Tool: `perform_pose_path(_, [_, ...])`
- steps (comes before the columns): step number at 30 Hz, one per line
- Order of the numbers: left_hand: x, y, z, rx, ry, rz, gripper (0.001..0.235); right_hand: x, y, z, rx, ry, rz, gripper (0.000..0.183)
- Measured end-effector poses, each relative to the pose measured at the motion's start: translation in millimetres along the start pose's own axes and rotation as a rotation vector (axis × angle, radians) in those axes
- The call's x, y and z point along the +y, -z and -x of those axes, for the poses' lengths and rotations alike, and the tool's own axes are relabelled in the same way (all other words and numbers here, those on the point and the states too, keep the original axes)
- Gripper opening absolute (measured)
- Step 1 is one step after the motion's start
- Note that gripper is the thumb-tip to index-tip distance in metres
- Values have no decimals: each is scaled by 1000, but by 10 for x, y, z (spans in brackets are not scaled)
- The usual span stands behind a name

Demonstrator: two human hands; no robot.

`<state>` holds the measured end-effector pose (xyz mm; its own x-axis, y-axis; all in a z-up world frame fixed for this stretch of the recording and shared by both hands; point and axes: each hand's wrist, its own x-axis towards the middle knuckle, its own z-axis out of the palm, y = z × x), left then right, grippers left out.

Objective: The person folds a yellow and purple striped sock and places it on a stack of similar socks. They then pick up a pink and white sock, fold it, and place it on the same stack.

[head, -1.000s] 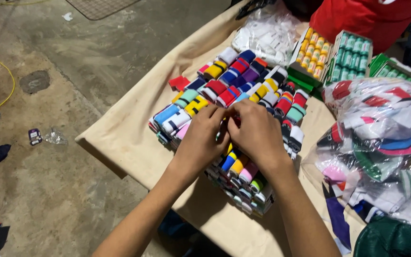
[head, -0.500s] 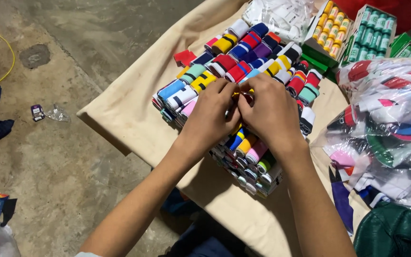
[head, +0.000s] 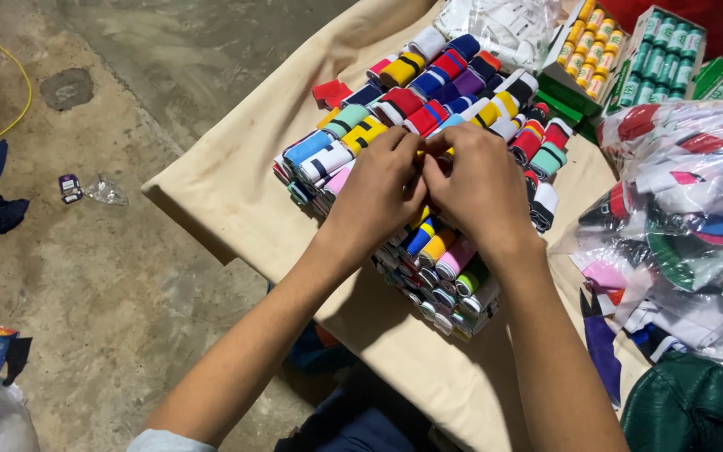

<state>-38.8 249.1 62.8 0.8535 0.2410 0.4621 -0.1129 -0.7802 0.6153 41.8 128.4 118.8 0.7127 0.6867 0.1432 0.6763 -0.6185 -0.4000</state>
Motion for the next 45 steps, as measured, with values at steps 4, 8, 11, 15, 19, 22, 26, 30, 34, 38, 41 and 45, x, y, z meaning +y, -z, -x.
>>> perform_pose_path(4, [-9,-3,16,35,-36,-26,36,-29,22,33,6,-5,-31,15])
perform_pose_path(8, [81,46,42,17,-20,-64,36,12,29,69,34,13,-44,15])
perform_pose_path(11, [381,183,34,100,-65,-118,35,83,174,230,177,138,-136,13])
perform_pose_path(15, [694,-23,77,264,-301,-21,13,227,532,783,380,122,-191,4])
perform_pose_path(19, [1519,-240,302,139,-357,125,14,815,558,1625,390,-96,-38,16])
perform_pose_path(22, [1894,-689,374,-18,-335,367,38,1312,423,2200,179,-377,239,28])
perform_pose_path(26, [1837,-1764,335,-385,-203,243,35,1496,317,2517,-57,-605,158,49])
perform_pose_path(30, [1678,-2371,233,-278,-231,266,20,1557,304,2550,-167,-542,196,58])
perform_pose_path(34, [1545,-2384,207,-231,-368,304,26,1756,220,2526,-179,-603,135,47])
perform_pose_path(38, [1500,-2185,207,-306,-272,394,40,1831,143,2567,57,-588,21,43])
perform_pose_path(41, [1451,-2156,217,-304,-231,314,45,1835,117,2568,46,-629,-9,38])
perform_pose_path(45, [1411,-2209,192,-324,-186,216,35,1816,48,2588,162,-496,61,41])
